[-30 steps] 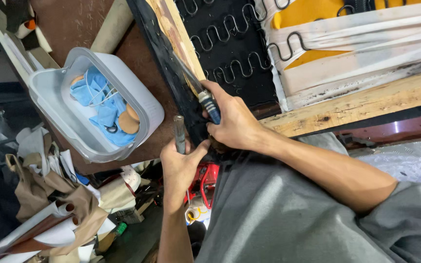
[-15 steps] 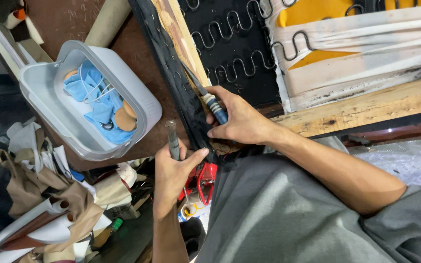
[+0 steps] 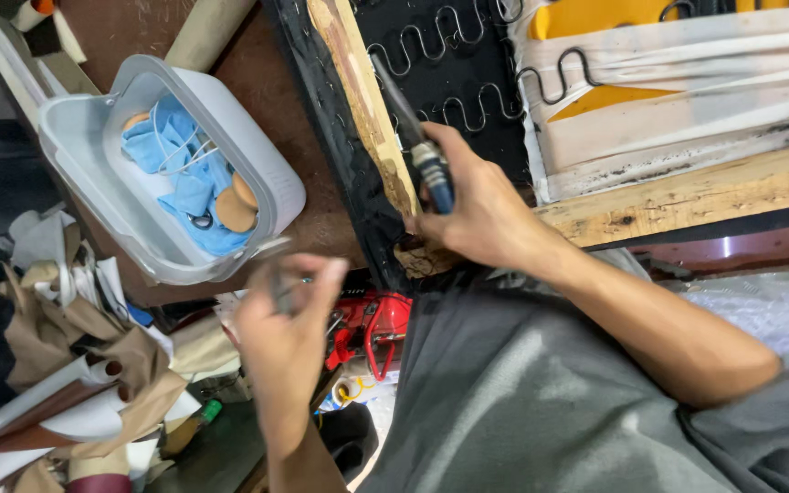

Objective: The person removes staples and fabric from a wooden furniture frame using pliers and a staple remover.

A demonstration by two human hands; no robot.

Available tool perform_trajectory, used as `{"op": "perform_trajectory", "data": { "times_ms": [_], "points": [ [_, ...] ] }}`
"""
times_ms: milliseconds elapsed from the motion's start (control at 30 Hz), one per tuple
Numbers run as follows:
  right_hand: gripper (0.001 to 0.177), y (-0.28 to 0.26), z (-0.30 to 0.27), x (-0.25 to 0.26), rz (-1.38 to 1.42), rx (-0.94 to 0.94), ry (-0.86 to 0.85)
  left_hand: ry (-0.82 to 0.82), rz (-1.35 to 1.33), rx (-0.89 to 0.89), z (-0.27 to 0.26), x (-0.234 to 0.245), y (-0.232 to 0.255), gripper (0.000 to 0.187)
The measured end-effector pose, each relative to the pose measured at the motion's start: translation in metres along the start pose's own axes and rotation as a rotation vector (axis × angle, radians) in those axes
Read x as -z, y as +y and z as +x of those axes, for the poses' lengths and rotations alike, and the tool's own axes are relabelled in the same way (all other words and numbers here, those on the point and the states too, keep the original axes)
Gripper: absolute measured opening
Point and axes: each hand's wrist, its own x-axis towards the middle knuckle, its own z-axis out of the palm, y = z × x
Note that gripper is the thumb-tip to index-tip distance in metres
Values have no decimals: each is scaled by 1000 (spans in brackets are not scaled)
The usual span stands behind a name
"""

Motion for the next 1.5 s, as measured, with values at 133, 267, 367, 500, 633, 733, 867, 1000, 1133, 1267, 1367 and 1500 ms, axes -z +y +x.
{"op": "perform_trajectory", "data": {
  "times_ms": [133, 267, 367, 500, 633, 733, 867, 1000, 1133, 1267, 1367, 1500],
  "points": [
    [103, -12, -17, -12, -140, 198, 91, 99, -705, -187, -7, 11, 26, 28],
    [97, -17, -18, -27, -293, 130, 95, 90, -814, -390, 0, -1, 44, 33],
    [91, -19, -19, -31, -427, 32, 47, 56, -1009, -439, -3, -8, 50, 32],
    [90, -15, -20, -33, -449, 90, 82, 62, -909, -555, 3, -25, 44, 32],
    [83, -4, -19, -30, -456, 121, 135, -49, -633, -662, 10, -28, 35, 38],
    [80, 0, -14, -27, -417, 104, 146, -73, -468, -757, 21, -29, 36, 39],
    [77, 2, -14, -25, -365, 65, 139, -151, -466, -716, 21, -30, 40, 41],
    [77, 3, -13, -23, -312, 101, 160, -224, -447, -725, 25, -31, 46, 40],
    [84, -4, -14, -17, -166, 81, 161, -307, -448, -785, 26, -39, 54, 39],
    [96, -30, -27, 9, -42, 657, 331, -379, -361, -755, 27, -41, 59, 28],
    [90, -57, -67, 54, -177, 528, 288, -502, -420, -751, 32, -40, 61, 18],
    [46, -96, -132, 105, -454, 393, 238, -507, -467, -900, 34, -44, 56, 11]
  ]
}}
